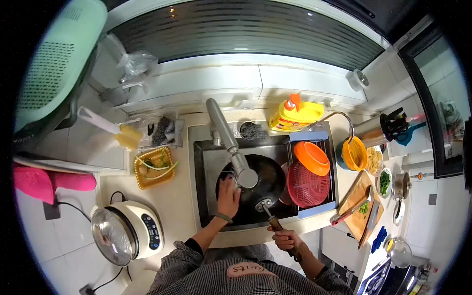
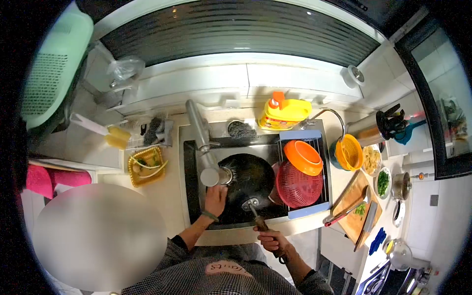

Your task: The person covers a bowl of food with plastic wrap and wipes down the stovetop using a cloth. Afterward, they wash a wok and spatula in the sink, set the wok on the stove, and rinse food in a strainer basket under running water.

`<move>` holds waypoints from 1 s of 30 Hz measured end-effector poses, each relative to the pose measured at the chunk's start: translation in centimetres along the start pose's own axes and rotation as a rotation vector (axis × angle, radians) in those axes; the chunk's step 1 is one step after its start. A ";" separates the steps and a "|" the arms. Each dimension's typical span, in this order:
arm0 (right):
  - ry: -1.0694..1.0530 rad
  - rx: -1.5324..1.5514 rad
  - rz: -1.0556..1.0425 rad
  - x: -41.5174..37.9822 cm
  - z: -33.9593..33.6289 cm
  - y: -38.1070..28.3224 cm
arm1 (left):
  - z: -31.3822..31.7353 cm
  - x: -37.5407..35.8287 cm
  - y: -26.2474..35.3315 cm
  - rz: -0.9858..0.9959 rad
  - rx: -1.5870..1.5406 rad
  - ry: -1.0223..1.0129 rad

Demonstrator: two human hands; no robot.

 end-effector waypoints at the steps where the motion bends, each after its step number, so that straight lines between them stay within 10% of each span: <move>1: -0.035 -0.031 0.029 -0.2 0.5 -0.3 | -0.1 -0.1 0.9 0.094 -0.025 -0.004; 6: 0.194 -0.293 -0.015 -2.9 6.0 -1.5 | -0.3 3.0 2.2 0.108 -0.451 0.076; 8: 0.207 -0.279 -0.015 -3.4 6.6 -1.6 | 3.0 5.9 0.6 -0.359 -1.873 -0.267; 12: 0.368 -0.453 -0.003 -5.1 8.2 -1.5 | 2.7 7.3 1.8 -0.440 -2.103 -0.325; 20: 0.457 -0.580 -0.077 -6.2 9.2 -1.3 | 4.3 7.4 -0.2 -0.397 -2.141 -0.384; 30: 0.448 -0.595 -0.054 -6.4 9.6 -0.9 | -1.8 2.6 0.4 -0.374 -1.536 0.001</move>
Point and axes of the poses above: each hand's wrist, its own x-axis towards the middle knuckle, its own z-axis out of the palm, y = z × x, the point moved 3 cm from there along x, towards the middle knuckle, and after that the axes turned 11 degrees about -x, right-handed, at the moved point
